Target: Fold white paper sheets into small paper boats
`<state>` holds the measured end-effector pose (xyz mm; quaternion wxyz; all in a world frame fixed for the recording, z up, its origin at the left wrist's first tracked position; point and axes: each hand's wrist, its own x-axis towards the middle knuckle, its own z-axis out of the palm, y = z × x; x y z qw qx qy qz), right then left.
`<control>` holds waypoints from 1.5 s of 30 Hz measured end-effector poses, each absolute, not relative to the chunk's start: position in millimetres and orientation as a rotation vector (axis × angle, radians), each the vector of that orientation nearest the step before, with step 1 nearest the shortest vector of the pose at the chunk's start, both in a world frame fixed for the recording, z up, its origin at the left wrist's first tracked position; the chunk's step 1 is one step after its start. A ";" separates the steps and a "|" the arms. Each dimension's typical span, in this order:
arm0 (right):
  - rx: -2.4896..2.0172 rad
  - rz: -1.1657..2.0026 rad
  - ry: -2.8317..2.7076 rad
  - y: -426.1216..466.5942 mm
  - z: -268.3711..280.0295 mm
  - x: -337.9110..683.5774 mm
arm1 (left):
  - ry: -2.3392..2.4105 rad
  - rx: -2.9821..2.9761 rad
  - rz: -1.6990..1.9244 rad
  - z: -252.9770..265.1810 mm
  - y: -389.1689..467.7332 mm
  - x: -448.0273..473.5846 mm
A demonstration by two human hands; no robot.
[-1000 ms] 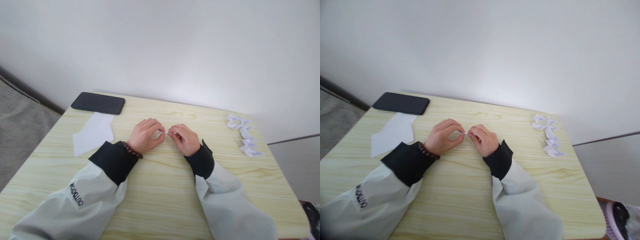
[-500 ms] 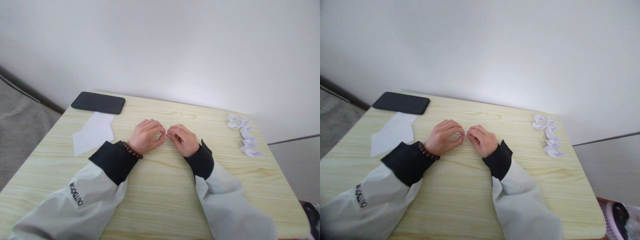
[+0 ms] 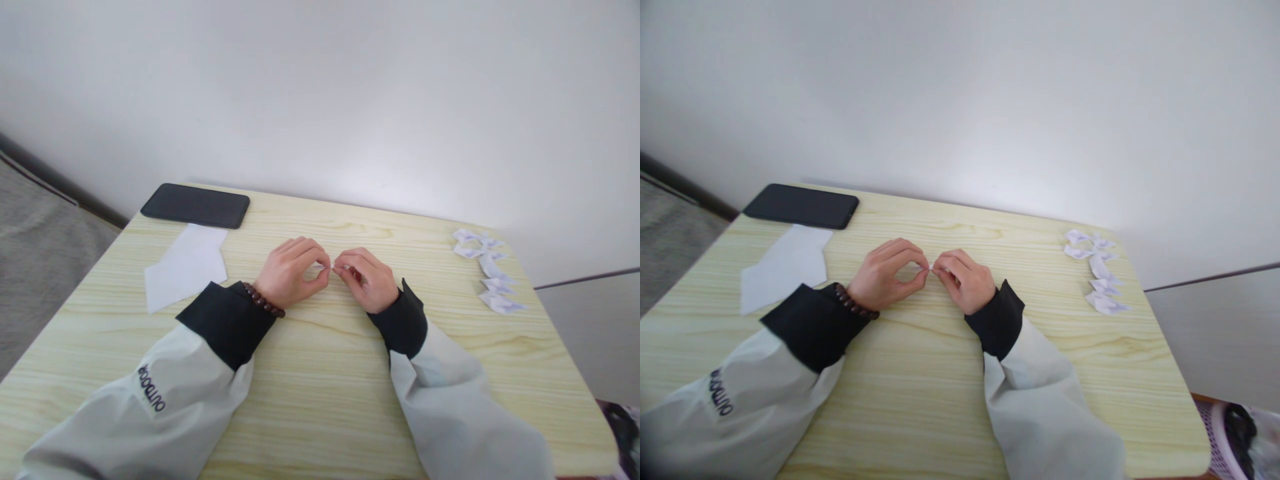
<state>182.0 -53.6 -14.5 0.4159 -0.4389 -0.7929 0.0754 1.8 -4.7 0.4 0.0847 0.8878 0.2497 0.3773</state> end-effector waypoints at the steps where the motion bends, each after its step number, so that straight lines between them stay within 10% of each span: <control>1: -1.103 0.189 -1.992 -53.5 -14.6 182.1 | 0.743 2.649 1.120 0.1 -4.5 1.8; 45: -1.102 0.203 -1.940 -53.3 -12.6 182.3 | 0.807 2.558 1.205 2.5 -6.2 1.1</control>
